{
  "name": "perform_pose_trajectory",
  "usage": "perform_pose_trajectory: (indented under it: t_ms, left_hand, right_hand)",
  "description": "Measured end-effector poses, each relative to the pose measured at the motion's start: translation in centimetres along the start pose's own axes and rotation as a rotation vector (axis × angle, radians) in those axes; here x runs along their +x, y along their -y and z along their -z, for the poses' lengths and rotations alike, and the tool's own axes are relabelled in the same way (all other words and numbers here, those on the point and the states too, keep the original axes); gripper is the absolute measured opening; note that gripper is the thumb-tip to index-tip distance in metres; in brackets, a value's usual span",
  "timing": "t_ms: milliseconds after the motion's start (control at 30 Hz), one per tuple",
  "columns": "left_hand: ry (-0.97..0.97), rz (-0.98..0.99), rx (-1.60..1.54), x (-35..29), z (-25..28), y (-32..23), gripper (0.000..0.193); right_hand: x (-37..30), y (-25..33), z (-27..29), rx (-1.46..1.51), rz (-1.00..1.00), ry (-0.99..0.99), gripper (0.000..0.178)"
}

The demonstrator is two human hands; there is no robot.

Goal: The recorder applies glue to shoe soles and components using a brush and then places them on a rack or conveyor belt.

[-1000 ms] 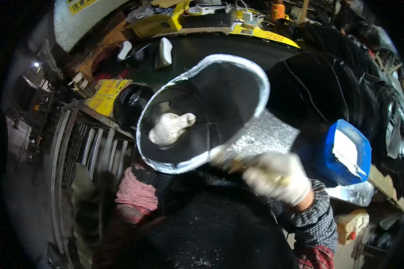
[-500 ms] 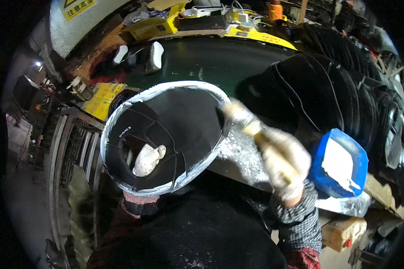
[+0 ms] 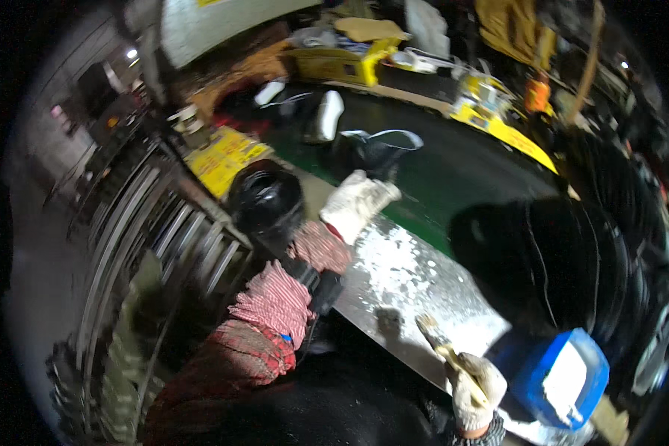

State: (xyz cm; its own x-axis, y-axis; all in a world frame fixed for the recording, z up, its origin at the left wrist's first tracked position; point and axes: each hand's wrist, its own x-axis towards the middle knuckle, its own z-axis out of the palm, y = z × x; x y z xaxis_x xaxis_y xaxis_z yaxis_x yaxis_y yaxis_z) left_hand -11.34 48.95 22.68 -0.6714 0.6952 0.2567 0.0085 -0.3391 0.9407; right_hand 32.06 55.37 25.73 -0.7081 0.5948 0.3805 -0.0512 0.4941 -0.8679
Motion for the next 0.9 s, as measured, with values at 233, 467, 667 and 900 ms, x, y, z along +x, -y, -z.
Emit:
perform_pose_trajectory:
  t_ms: [233, 467, 667, 900]
  left_hand:
    - [-0.524, -0.55, 0.347, -16.3, 7.6, -17.5, 0.04]
    - [-1.881, -0.815, 1.657, -48.3, 16.9, -45.6, 0.052]
    - [-1.728, -0.116, 1.104, -68.4, 25.5, -50.5, 0.084]
    - [-1.322, -0.609, 0.159, -60.4, 23.8, -45.9, 0.05]
  right_hand:
    - [1.4, 1.4, -3.3, 0.154, 0.032, 0.113, 0.04]
    - [2.9, 5.2, -9.1, 0.047, -0.052, 0.451, 0.027]
    - [4.0, 8.8, -10.9, 0.043, -0.092, 0.686, 0.025]
    - [2.0, 8.6, -8.8, -0.059, -0.112, 0.482, 0.024]
